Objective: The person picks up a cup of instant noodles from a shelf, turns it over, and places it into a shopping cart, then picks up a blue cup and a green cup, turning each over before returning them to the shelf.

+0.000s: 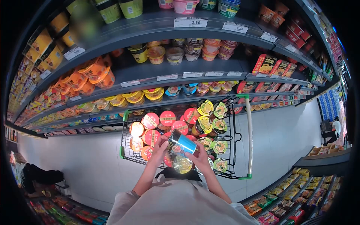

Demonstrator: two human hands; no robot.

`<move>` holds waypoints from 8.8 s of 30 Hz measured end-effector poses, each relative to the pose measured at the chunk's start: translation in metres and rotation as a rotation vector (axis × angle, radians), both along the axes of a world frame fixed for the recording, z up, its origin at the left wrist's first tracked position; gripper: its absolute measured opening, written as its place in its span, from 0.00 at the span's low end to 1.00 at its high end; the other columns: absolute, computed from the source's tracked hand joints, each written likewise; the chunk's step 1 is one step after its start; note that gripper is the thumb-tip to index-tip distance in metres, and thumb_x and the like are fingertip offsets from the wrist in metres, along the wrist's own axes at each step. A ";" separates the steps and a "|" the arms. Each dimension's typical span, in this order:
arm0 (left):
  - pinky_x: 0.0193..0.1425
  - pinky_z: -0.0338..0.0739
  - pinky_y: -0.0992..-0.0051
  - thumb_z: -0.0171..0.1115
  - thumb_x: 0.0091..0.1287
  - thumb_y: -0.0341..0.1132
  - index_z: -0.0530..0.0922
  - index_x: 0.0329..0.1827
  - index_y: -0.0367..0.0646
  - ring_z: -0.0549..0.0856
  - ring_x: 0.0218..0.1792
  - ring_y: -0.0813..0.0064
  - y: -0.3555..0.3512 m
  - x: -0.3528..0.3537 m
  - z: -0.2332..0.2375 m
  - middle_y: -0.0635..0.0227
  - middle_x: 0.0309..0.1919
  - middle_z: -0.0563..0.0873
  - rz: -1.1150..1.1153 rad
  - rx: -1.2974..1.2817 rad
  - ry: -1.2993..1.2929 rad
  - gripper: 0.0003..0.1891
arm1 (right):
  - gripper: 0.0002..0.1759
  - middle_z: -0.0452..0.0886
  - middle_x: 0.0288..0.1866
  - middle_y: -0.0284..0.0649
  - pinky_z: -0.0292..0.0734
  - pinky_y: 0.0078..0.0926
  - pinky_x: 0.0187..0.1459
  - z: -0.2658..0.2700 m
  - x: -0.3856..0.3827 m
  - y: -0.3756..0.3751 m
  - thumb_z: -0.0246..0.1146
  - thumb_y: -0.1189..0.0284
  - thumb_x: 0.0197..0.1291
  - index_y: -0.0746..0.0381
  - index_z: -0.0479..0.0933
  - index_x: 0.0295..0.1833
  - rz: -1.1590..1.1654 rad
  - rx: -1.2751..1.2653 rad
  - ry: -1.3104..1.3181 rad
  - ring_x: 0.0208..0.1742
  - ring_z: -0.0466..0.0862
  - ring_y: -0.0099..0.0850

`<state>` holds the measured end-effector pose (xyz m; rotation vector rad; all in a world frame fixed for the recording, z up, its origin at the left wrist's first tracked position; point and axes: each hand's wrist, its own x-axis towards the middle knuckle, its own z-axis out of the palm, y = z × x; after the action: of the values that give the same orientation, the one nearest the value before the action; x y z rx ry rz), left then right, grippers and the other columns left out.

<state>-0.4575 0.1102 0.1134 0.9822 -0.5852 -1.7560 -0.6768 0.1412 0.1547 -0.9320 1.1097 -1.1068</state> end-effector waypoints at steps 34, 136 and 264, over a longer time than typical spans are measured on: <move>0.69 0.69 0.60 0.86 0.45 0.39 0.69 0.60 0.37 0.75 0.63 0.52 -0.228 -0.036 -0.012 0.50 0.59 0.74 0.383 -0.513 -1.132 0.41 | 0.11 0.81 0.40 0.34 0.76 0.22 0.41 -0.098 -0.202 -0.020 0.65 0.68 0.71 0.64 0.77 0.48 -0.936 0.013 0.601 0.37 0.80 0.21; 0.40 0.89 0.71 0.63 0.74 0.40 0.74 0.59 0.37 0.89 0.39 0.67 -0.293 -0.036 -0.100 0.63 0.48 0.84 0.340 0.233 -0.479 0.19 | 0.38 0.87 0.34 0.58 0.82 0.47 0.46 -0.113 -0.214 -0.026 0.66 0.38 0.56 0.69 0.84 0.36 -0.416 0.470 1.063 0.43 0.88 0.55; 0.76 0.50 0.36 0.78 0.52 0.44 0.64 0.76 0.47 0.52 0.80 0.44 0.186 -0.157 -0.030 0.51 0.78 0.57 -0.223 -0.481 -1.831 0.47 | 0.22 0.85 0.46 0.49 0.80 0.48 0.48 -0.139 -0.226 0.082 0.66 0.62 0.64 0.61 0.72 0.59 -0.265 0.033 1.077 0.48 0.86 0.49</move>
<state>-0.6141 0.2962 0.0833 1.9874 -2.1091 -0.2950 -0.9024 0.2229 0.0157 -1.4343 2.1575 -0.7493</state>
